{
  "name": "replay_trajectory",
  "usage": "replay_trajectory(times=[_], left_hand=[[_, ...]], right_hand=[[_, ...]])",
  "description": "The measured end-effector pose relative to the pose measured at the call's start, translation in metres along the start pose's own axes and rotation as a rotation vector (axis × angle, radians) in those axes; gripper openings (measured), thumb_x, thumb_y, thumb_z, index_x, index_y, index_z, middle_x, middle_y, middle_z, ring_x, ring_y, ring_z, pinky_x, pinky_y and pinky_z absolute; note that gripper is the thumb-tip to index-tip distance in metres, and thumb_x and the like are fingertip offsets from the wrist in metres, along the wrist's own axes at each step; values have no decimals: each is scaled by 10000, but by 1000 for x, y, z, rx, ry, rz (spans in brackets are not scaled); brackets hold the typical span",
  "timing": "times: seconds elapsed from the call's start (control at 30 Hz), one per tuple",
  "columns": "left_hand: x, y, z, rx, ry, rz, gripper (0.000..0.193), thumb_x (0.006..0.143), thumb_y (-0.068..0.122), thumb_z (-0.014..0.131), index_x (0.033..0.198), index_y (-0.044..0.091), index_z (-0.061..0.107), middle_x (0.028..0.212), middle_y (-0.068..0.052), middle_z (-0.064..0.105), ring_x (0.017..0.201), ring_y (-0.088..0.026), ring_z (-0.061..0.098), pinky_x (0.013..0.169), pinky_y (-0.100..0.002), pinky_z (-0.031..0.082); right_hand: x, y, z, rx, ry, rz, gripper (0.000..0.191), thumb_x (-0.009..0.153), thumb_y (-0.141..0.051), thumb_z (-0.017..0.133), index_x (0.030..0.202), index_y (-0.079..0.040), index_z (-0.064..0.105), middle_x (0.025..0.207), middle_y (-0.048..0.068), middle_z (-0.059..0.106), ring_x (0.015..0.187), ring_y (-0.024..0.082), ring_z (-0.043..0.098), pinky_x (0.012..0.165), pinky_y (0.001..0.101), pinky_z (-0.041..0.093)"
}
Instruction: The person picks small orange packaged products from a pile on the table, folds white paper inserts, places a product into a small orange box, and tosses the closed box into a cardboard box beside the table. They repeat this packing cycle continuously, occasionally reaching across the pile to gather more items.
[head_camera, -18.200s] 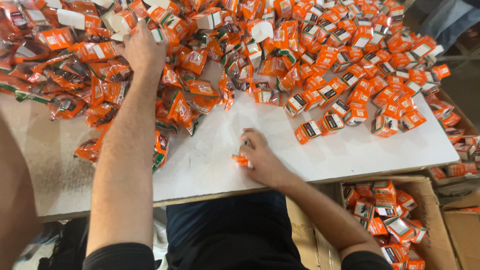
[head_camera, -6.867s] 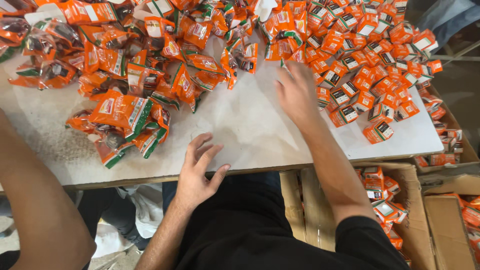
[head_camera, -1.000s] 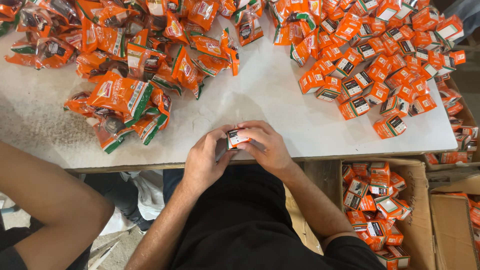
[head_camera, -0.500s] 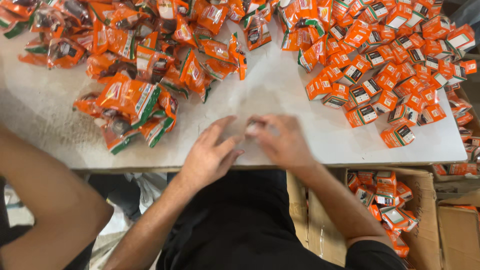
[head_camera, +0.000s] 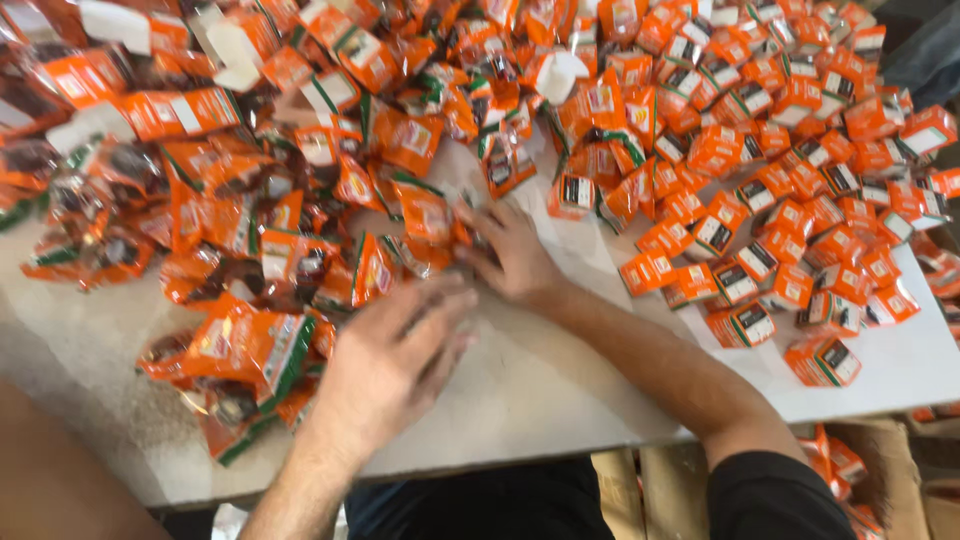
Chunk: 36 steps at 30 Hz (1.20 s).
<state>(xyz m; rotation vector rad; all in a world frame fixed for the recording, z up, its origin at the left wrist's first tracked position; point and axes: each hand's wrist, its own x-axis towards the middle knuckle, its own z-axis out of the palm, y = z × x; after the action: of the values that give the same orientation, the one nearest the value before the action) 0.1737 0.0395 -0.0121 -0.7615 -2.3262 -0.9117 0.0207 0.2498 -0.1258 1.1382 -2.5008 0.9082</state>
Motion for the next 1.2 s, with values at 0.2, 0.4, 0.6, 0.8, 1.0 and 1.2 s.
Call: replay_trajectory(times=[0.2, 0.4, 0.6, 0.8, 1.0, 1.2], left_hand=[[170, -129, -31, 458, 176, 4, 262, 967, 186, 802, 1150, 81, 647, 1082, -124, 666, 966, -372, 683, 780, -461, 568], [241, -248, 14, 425, -257, -393, 771, 689, 592, 882, 1298, 233, 576, 1273, -236, 563, 1107, -527, 593, 858, -585, 533], [255, -267, 47, 624, -618, -474, 967, 540, 697, 908, 1351, 262, 612, 1463, -245, 393, 1388, -547, 296, 1098, -633, 358], [245, -230, 7, 614, -209, -191, 680, 633, 540, 875, 1183, 168, 732, 1343, -105, 588, 1300, -493, 481, 1057, -607, 473], [137, -92, 9, 736, -664, -253, 659, 641, 536, 883, 1159, 161, 722, 1309, -94, 578, 1287, -422, 483, 797, -749, 511], [15, -7, 21, 268, -406, 222, 812, 551, 169, 830, 1335, 65, 646, 1269, -122, 582, 1293, -499, 429, 1117, -564, 453]], right_hand=[[-37, -10, 3, 118, -38, 14, 433, 810, -162, 837, 1171, -78, 614, 1286, 210, 465, 1194, 375, 501, 991, 452, 455], [-25, -14, -12, 288, -154, -23, 523, 734, 20, 736, 1230, -14, 573, 1405, 196, 473, 1325, 408, 494, 1092, 439, 456], [-14, -22, -34, 377, -150, 43, 495, 799, 19, 733, 1264, -29, 572, 1379, 166, 492, 1322, 382, 515, 1064, 413, 483], [-42, 6, -4, 368, -17, 10, 392, 880, 63, 635, 1262, -27, 617, 1306, 164, 586, 1220, 364, 586, 1025, 411, 504], [-65, -5, 13, 480, 95, 271, 240, 999, -33, 571, 1218, -86, 654, 998, 123, 674, 831, 223, 690, 685, 360, 626], [-142, -81, -18, 370, 68, 471, 221, 1010, -103, 544, 1191, -90, 670, 660, 63, 594, 568, 150, 585, 552, 308, 501]])
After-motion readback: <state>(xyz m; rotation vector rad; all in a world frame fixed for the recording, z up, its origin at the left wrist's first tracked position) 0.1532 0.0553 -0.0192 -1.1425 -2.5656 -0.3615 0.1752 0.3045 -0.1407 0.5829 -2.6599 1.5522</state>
